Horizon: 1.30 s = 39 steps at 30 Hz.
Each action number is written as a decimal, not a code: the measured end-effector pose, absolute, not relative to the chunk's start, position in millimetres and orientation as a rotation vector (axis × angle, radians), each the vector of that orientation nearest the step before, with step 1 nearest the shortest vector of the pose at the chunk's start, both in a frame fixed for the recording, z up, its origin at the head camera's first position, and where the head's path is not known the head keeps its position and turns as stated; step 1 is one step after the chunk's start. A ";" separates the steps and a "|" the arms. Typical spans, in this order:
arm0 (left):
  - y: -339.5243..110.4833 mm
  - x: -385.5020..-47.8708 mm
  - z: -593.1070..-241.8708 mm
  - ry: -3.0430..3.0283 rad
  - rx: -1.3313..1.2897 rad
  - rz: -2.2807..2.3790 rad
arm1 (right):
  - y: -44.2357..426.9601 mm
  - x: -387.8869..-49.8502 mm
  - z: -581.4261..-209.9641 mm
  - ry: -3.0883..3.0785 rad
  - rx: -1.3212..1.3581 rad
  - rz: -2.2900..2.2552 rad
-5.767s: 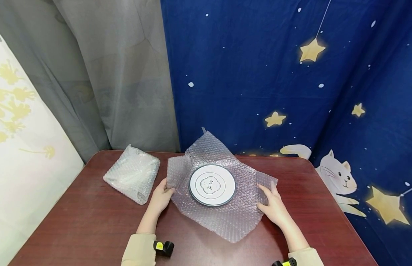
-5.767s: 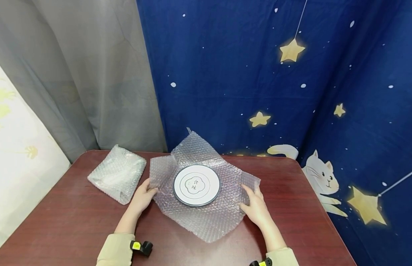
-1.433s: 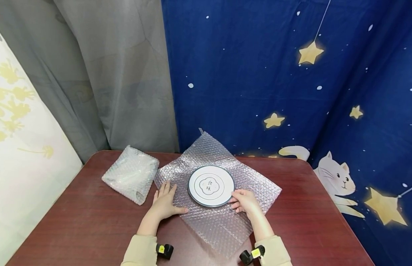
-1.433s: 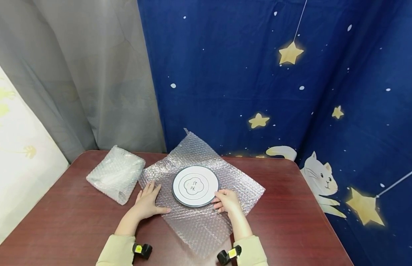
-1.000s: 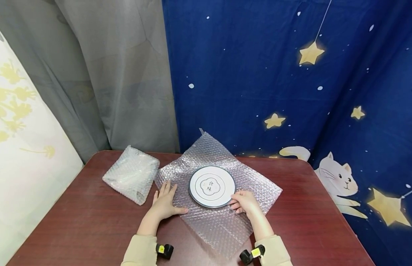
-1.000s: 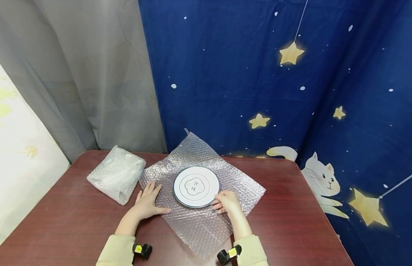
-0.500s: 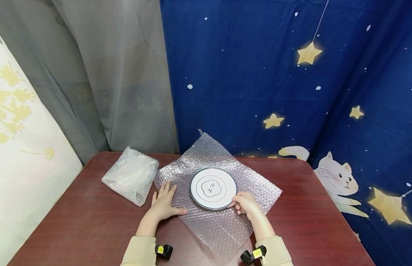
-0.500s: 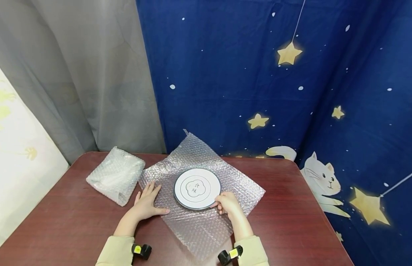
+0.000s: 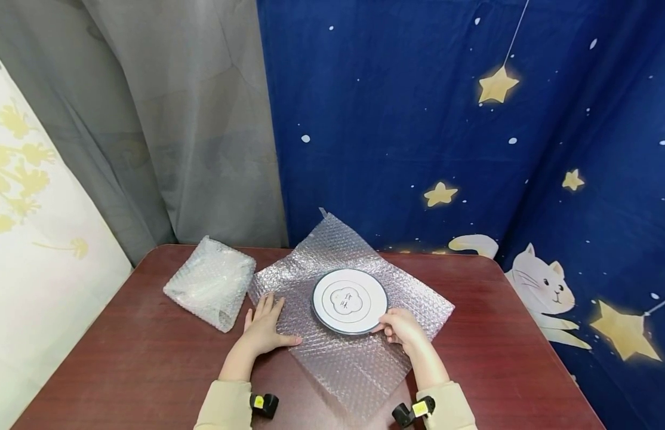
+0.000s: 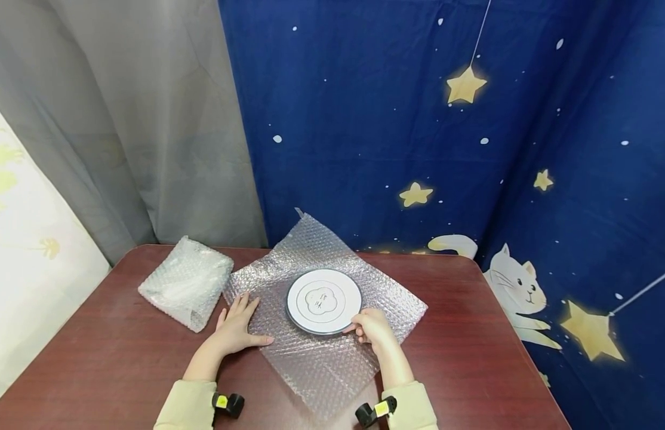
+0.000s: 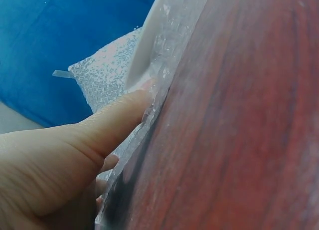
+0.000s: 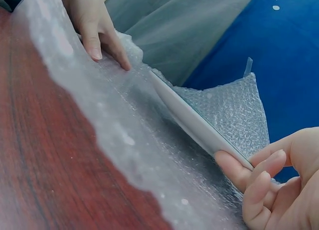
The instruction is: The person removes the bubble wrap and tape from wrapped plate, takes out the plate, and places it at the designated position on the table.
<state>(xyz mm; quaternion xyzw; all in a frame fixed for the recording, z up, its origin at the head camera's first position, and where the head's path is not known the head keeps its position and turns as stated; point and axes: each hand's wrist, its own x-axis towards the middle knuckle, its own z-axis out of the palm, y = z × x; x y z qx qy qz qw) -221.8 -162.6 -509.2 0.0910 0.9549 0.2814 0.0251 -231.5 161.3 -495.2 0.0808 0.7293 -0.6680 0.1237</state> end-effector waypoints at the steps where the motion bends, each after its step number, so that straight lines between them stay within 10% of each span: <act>1: -162.7 -222.3 -509.4 2.955 0.281 0.867 | 161.8 -231.7 -494.4 2.125 0.237 -1.953; 39: -164.3 -223.0 -511.7 2.942 0.290 0.861 | 200.2 -228.9 -454.1 2.149 0.307 -2.092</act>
